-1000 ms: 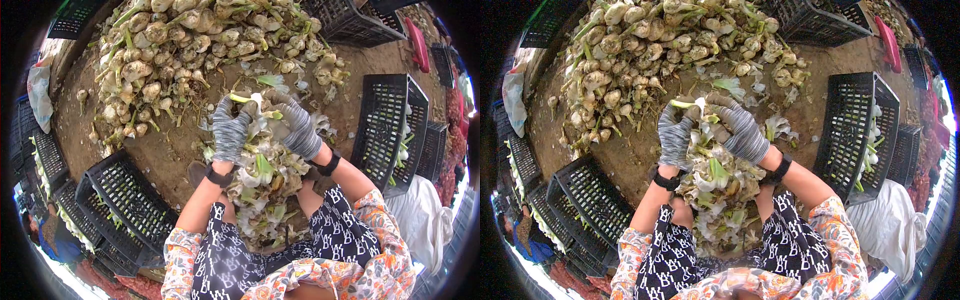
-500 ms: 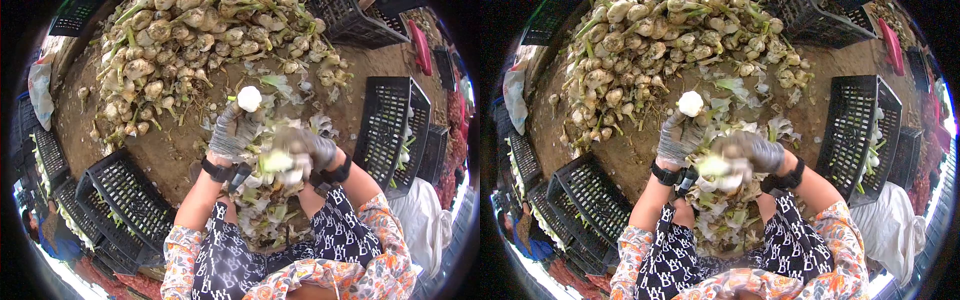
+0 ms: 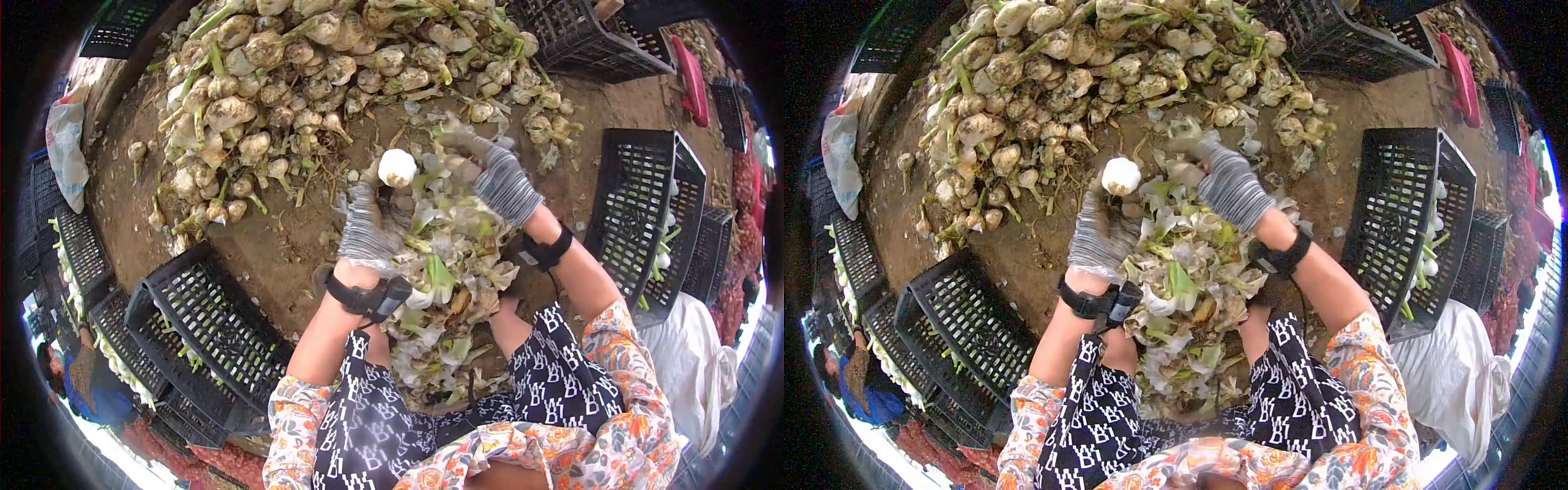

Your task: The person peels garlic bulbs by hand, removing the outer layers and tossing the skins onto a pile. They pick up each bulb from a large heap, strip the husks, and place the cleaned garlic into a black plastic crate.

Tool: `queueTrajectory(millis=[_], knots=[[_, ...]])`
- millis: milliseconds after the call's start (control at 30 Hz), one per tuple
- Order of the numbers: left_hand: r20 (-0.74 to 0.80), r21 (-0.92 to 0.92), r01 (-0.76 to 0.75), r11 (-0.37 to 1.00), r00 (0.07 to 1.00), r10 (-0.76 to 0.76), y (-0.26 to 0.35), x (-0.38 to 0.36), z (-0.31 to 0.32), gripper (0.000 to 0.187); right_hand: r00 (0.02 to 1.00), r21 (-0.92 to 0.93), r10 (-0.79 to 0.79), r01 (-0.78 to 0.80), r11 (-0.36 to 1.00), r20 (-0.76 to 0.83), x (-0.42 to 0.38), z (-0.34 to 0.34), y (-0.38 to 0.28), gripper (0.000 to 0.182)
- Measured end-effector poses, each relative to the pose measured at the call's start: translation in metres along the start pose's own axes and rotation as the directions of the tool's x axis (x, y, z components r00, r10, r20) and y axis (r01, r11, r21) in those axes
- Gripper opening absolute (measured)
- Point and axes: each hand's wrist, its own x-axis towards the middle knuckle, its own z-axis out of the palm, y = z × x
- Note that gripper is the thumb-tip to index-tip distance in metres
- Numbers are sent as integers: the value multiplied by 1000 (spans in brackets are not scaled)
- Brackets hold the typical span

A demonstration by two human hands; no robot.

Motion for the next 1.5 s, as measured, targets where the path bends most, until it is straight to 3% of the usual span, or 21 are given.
queueTrajectory(millis=[100, 133, 233, 267, 367, 500, 533, 733, 800, 833, 867, 967, 1000, 1100, 1133, 1233, 1267, 1367, 1400, 1433, 1500], knots=[[130, 184, -16, 983, 991, -9, 0, 6, -4, 24, 978, -68, -188, 182, 981, -96, 0, 14, 3, 28], [72, 224, -30, 974, 997, 14, -2, 3, -3, 23, 988, 99, -104, 116, 988, -119, -1, 21, 3, 30], [75, 425, -246, 871, 969, 237, -12, 1, 4, 21, 965, 386, 257, -258, 886, 56, -2, 25, -17, 34], [93, 465, -281, 840, 959, 269, -13, -1, 5, 21, 965, 304, 239, -262, 916, 110, 0, 23, -21, 31], [140, 579, -357, 733, 929, 342, -14, -5, 7, 20, 961, 228, 266, -276, 934, 73, 3, 28, -7, 39], [157, 671, -361, 648, 923, 351, -12, -5, 7, 20, 892, 434, 282, -424, 795, 354, -1, 2, -27, 32], [158, 679, -353, 643, 926, 342, -12, -4, 5, 21, 932, 475, 187, -321, 819, 309, -3, 1, -17, 25], [263, 745, -463, 480, 866, 426, -16, 1, 0, 23, 904, 547, 338, -427, 720, 260, -8, 4, -30, 31], [287, 713, -507, 484, 841, 458, -18, -1, 3, 24, 992, 117, 111, -118, 986, 64, -6, 10, -22, 34], [298, 697, -527, 485, 829, 472, -19, -1, 4, 24, 999, -137, -37, 38, 990, 15, -6, 12, -20, 36], [338, 696, -551, 460, 817, 467, -18, -1, 3, 24, 999, -177, 30, -23, 984, 33, -9, 10, -19, 38], [386, 697, -578, 425, 802, 456, -16, 0, 0, 23, 988, 254, 149, -151, 955, 27, -8, 8, 2, 33], [359, 706, -557, 438, 814, 457, -16, 2, -2, 23, 947, 359, 308, -318, 877, 87, -8, 2, -1, 29], [303, 723, -490, 487, 859, 414, -12, 4, -5, 23, 983, 224, 181, -182, 958, 23, -12, 2, 18, 23], [293, 729, -467, 501, 873, 389, -11, 0, -1, 23, 972, 259, 230, -233, 937, 43, -14, 5, 21, 21], [284, 695, -448, 563, 889, 358, -12, -3, -2, 23, 999, 97, 32, -32, 995, -2, -15, 9, 12, 21], [291, 674, -451, 585, 890, 351, -13, -2, -2, 22, 997, -29, 72, -71, 997, 40, -12, 5, 5, 22], [271, 380, -351, 856, 927, 260, -9, 1, -7, 21, 1000, -347, -5, -5, 938, -28, 0, -3, 30, 24], [242, 239, -213, 947, 958, 154, -5, 7, -17, 22, 954, -432, 298, -287, 855, -42, 13, -14, 8, 26], [202, 118, -121, 986, 975, 95, -2, 2, -14, 23, 974, -523, 130, -211, 826, -187, 22, -18, 30, 28], [344, 60, 30, 998, 938, -49, 7, 9, -26, 21, 886, -706, -251, -112, 699, -390, 42, -26, 90, 34]])
